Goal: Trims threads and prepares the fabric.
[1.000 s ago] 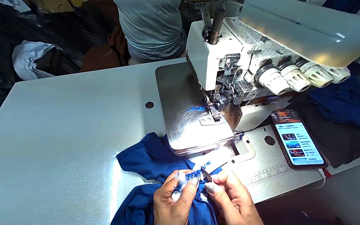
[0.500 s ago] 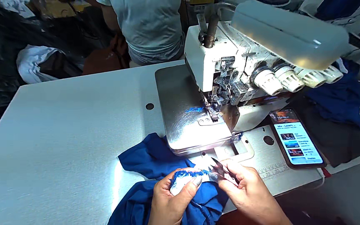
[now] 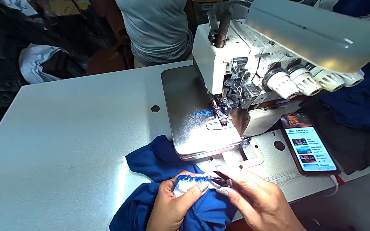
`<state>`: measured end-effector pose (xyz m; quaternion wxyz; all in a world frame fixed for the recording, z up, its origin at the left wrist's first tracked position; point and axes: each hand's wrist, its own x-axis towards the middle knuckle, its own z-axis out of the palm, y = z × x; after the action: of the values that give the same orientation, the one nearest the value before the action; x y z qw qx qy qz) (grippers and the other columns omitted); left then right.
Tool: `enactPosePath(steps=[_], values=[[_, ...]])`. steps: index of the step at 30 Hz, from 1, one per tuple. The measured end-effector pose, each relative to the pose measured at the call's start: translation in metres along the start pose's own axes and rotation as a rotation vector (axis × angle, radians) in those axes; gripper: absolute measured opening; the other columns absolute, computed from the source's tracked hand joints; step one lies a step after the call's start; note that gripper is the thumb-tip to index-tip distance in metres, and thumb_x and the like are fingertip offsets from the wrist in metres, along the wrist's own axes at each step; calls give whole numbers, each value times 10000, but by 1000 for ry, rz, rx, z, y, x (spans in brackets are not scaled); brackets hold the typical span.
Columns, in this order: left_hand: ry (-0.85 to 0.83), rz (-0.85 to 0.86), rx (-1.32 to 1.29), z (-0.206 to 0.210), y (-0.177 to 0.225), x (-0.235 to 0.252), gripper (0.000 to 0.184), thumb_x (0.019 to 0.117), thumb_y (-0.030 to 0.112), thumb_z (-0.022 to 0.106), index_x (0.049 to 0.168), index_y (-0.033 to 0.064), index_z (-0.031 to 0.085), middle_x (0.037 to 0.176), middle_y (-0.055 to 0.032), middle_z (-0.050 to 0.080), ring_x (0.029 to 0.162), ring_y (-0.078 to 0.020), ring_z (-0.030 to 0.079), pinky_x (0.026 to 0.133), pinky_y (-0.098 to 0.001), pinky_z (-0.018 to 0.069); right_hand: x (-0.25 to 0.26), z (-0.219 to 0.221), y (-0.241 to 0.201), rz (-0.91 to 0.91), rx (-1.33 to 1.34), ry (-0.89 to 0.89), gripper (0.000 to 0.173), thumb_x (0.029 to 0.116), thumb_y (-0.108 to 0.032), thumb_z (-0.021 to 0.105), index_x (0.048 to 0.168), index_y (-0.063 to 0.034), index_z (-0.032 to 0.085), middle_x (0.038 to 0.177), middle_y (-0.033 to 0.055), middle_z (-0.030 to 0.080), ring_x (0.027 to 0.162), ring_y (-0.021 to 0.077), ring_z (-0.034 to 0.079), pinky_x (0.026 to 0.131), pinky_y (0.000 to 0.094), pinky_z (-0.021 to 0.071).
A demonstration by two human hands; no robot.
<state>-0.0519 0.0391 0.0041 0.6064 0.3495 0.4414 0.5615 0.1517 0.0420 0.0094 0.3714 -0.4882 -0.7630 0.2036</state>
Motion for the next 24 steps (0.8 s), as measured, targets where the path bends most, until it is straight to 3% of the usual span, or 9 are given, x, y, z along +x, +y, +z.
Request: enactPosePath(steps=[2, 5, 7, 10, 13, 15, 19, 22, 24], values=[[16, 0, 10, 1, 0, 0, 180, 776, -48, 781, 950, -5, 768, 884, -74, 772, 829, -106, 746, 800, -267, 624, 2, -2, -4, -8, -14, -22, 285, 1033, -291, 598, 1163, -109, 774, 877, 87, 747, 749, 167, 687, 662, 336, 535], [28, -4, 1, 1, 1, 0, 181, 772, -50, 788, 945, 1, 768, 871, -72, 772, 813, -106, 746, 781, -262, 626, 2, 9, 6, -100, -65, 37, 274, 1025, -318, 591, 1203, -184, 751, 872, -4, 708, 739, 56, 639, 629, 219, 515], [25, -2, -2, 0, 0, 0, 159, 774, -38, 792, 924, 9, 767, 859, -69, 768, 803, -101, 741, 774, -260, 623, 2, 9, 5, -98, -81, 27, 274, 1026, -316, 585, 1205, -193, 751, 866, -5, 700, 732, 66, 634, 617, 231, 510], [16, 1, 0, -1, -1, 1, 148, 768, -30, 798, 907, 14, 768, 854, -62, 764, 800, -95, 736, 773, -256, 620, 4, 1, -5, -6, -47, -33, 266, 1033, -290, 595, 1167, -145, 773, 893, 63, 749, 755, 161, 692, 646, 355, 537], [-1, 8, -16, -2, -2, 1, 135, 767, -30, 799, 892, 13, 767, 853, -71, 758, 796, -98, 730, 774, -257, 618, 2, 10, 5, -92, -58, 14, 271, 1028, -305, 583, 1209, -189, 747, 895, -1, 722, 761, 67, 654, 651, 239, 528], [-15, 11, -9, -2, -2, 2, 128, 770, -17, 803, 890, 18, 772, 853, -67, 756, 795, -96, 727, 771, -254, 616, 2, 13, 7, -118, -64, 33, 267, 1023, -304, 587, 1202, -191, 750, 845, -8, 697, 730, 59, 631, 625, 224, 506], [-33, 24, -3, -4, -3, 2, 125, 780, -5, 803, 898, 18, 772, 863, -66, 757, 798, -93, 727, 773, -255, 616, 2, 11, 6, -117, -80, 20, 261, 1024, -297, 584, 1187, -186, 756, 865, -3, 704, 746, 71, 637, 639, 228, 514], [-41, 31, 19, -4, -3, 2, 123, 780, 4, 803, 896, 33, 776, 860, -47, 755, 796, -85, 723, 771, -245, 615, 4, 0, -4, -31, -58, -56, 254, 1035, -276, 594, 1162, -146, 772, 903, 68, 745, 784, 162, 691, 684, 333, 539], [-44, 33, 25, -4, -3, 2, 126, 774, 1, 805, 890, 36, 775, 860, -45, 755, 792, -81, 723, 770, -243, 614, 4, 1, -1, -55, -62, -42, 255, 1033, -287, 595, 1167, -161, 771, 871, 51, 727, 762, 140, 673, 669, 309, 530]])
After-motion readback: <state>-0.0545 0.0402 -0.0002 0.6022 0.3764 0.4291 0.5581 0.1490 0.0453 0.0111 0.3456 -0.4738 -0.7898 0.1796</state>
